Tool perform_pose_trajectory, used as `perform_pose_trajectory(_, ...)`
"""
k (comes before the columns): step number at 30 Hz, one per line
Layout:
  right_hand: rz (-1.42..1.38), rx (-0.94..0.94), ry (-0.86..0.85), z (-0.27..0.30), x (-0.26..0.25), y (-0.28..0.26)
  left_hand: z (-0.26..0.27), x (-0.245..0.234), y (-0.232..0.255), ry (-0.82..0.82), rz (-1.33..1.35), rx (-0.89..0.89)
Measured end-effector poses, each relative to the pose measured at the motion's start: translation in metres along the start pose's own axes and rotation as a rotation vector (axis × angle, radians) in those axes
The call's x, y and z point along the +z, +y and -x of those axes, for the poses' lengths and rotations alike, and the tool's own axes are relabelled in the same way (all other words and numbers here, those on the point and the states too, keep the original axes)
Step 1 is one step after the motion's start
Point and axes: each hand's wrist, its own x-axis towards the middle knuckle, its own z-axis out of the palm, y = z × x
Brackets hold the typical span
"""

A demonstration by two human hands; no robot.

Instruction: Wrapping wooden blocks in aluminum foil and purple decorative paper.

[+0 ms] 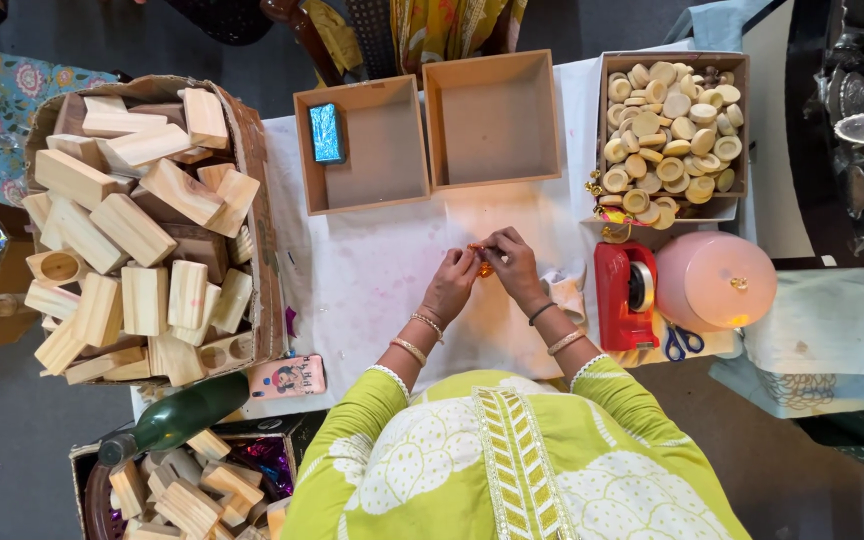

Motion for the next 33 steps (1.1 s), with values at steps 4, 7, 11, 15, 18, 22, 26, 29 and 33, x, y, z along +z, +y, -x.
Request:
perform_pose_trajectory(4, -0.018, -0.045, -0.027, 0.004, -0.007, -0.008, 0.001, 0.001, 0.002, 0.01, -0.004, 0.002)
perform_pose_trajectory(7, 0.115, -0.069, -0.067, 0.006, -0.011, -0.011, -0.004, -0.006, 0.006, 0.045, -0.006, -0.006)
perform_pose_trajectory(11, 0.136, -0.212, -0.102, 0.008, -0.015, -0.012, -0.004, -0.008, 0.007, 0.078, 0.029, -0.038)
perform_pose_trajectory(15, 0.106, -0.222, -0.154, 0.01, -0.015, -0.011, 0.002, -0.001, 0.0, 0.044, 0.133, -0.05)
perform_pose_trajectory(18, 0.14, -0.254, -0.157, 0.011, -0.015, -0.007, 0.005, 0.003, -0.004, 0.024, 0.159, -0.047)
perform_pose_trajectory(22, 0.179, -0.283, -0.165, 0.009, -0.016, -0.01, 0.009, 0.016, -0.01, 0.02, 0.219, -0.088)
perform_pose_trajectory(26, 0.381, -0.473, -0.131, 0.008, -0.017, -0.013, 0.005, 0.012, -0.012, 0.018, 0.278, -0.131)
perform_pose_trajectory(29, 0.616, -0.612, -0.16, 0.012, -0.017, -0.011, 0.005, 0.009, -0.013, 0.014, 0.237, -0.11)
perform_pose_trajectory(33, 0.724, -0.653, -0.15, 0.018, -0.016, -0.01, 0.004, 0.008, -0.014, 0.01, 0.116, -0.034)
